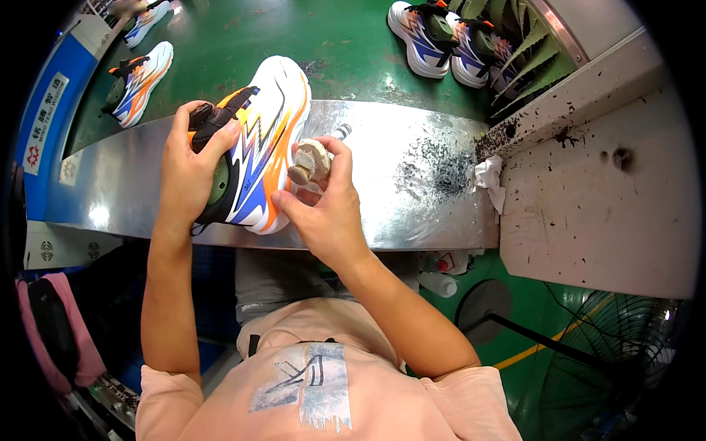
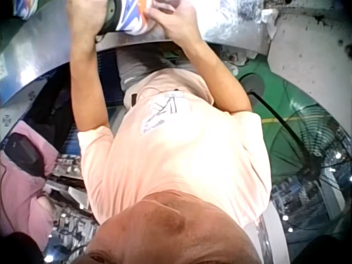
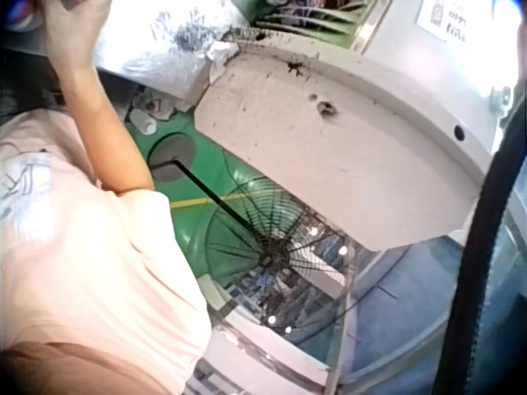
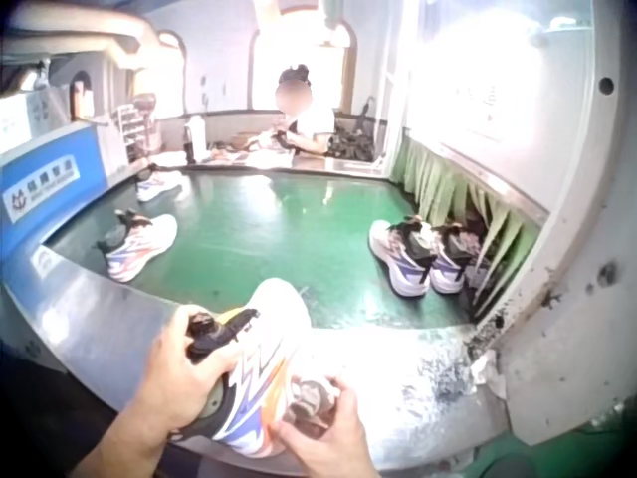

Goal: The person applies adhesive from a syringe along the seams of several shoes and then uses a small brush to spread the liquid over the surface of the shoe soles.

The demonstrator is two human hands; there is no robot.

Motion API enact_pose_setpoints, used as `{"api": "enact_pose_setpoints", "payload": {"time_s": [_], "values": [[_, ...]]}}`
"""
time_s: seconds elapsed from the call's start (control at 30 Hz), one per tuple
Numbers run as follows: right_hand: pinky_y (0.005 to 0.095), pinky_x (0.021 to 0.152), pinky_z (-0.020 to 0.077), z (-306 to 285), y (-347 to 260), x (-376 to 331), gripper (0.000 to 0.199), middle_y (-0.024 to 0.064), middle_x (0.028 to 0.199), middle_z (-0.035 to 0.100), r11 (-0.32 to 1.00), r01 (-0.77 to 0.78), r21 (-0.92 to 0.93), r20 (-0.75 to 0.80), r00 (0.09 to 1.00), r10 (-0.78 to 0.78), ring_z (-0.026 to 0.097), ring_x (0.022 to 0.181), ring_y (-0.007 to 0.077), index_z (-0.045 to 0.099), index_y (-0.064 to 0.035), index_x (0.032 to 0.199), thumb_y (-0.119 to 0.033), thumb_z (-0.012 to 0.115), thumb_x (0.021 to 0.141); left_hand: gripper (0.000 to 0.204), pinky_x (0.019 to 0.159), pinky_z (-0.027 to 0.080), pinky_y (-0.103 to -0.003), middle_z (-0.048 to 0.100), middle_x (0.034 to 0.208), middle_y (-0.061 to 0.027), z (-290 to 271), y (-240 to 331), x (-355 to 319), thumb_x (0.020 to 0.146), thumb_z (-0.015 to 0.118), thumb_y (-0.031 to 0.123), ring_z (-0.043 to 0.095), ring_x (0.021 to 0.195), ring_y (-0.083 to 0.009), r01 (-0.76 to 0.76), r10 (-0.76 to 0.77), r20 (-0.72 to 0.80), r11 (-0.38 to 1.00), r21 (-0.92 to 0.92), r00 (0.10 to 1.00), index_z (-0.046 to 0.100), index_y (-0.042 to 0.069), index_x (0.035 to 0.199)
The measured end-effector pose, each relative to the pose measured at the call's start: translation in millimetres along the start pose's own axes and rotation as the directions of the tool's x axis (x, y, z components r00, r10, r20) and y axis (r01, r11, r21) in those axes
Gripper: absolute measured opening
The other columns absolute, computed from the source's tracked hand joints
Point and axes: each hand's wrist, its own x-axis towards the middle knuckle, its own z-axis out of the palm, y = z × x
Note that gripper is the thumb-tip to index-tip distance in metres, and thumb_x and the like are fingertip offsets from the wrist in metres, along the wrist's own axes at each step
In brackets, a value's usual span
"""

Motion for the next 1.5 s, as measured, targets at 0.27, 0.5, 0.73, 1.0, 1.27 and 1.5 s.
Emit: {"api": "enact_pose_setpoints", "payload": {"time_s": [0.27,0.5,0.73,1.0,1.27,1.5], "values": [[0.0303,0.084,0.0540,3,-7,3,0.060,0.0101,0.120,0.052,0.994,0.036,-0.098,0.035,0.999,-0.033,0.055,0.102,0.0145,0.031,-0.0055,0.126,0.005,0.066,0.079,0.047,0.081,0.048,-0.033,0.065,0.097,-0.0178,4,0,3,0.077,0.071,0.026,0.064,0.089,-0.0252,-0.006,0.007,-0.021,1.000,0.020,1.000,0.054,-0.004,0.109],[0.0301,0.084,0.0539,-1,-8,4,0.060,0.0099,0.118,0.054,0.998,0.024,-0.059,0.038,0.999,-0.021,0.057,0.102,0.0151,0.032,-0.0065,0.126,0.004,0.068,0.079,0.047,0.080,0.048,-0.033,0.066,0.095,-0.0173,2,5,3,0.077,0.071,0.026,0.064,0.086,-0.0243,0.002,-0.002,-0.006,1.000,0.026,1.000,0.054,-0.004,0.108],[0.0305,0.083,0.0542,0,-14,4,0.059,0.0107,0.114,0.055,0.996,0.007,-0.087,0.033,0.999,-0.004,0.058,0.099,0.0158,0.033,-0.0062,0.124,0.003,0.069,0.078,0.046,0.076,0.049,-0.031,0.066,0.091,-0.0152,6,6,1,0.076,0.072,0.023,0.064,0.081,-0.0206,0.006,-0.006,-0.005,1.000,0.007,1.000,0.053,-0.004,0.108],[0.0307,0.083,0.0528,-15,-8,8,0.061,0.0108,0.113,0.056,0.987,0.065,-0.148,0.048,0.997,-0.059,0.058,0.099,0.0165,0.033,-0.0070,0.126,-0.003,0.071,0.078,0.036,0.068,0.047,-0.024,0.063,0.088,-0.0064,10,10,4,0.080,0.071,0.016,0.057,0.076,-0.0100,0.050,-0.046,0.034,0.993,-0.111,0.998,0.053,-0.003,0.106],[0.0285,0.073,0.0502,-115,7,-31,0.064,0.0104,0.099,0.061,0.915,0.222,-0.338,-0.008,0.971,-0.238,0.059,0.086,0.0149,0.040,-0.0018,0.123,-0.025,0.078,0.077,0.030,0.067,0.047,-0.021,0.058,0.087,-0.0043,-6,6,44,0.080,0.071,0.013,0.056,0.075,-0.0084,0.220,-0.188,0.124,0.914,-0.341,0.974,0.053,-0.001,0.099],[0.0328,0.048,0.0449,-156,6,-43,0.056,0.0100,0.074,0.056,0.569,0.369,-0.735,0.121,0.897,-0.426,0.055,0.053,0.0215,0.051,-0.0022,0.111,-0.032,0.079,0.073,0.045,0.076,0.049,-0.033,0.062,0.091,-0.0139,78,48,159,0.071,0.075,0.027,0.061,0.083,-0.0234,-0.162,0.160,0.030,0.980,0.113,0.987,0.056,0.000,0.101]]}}
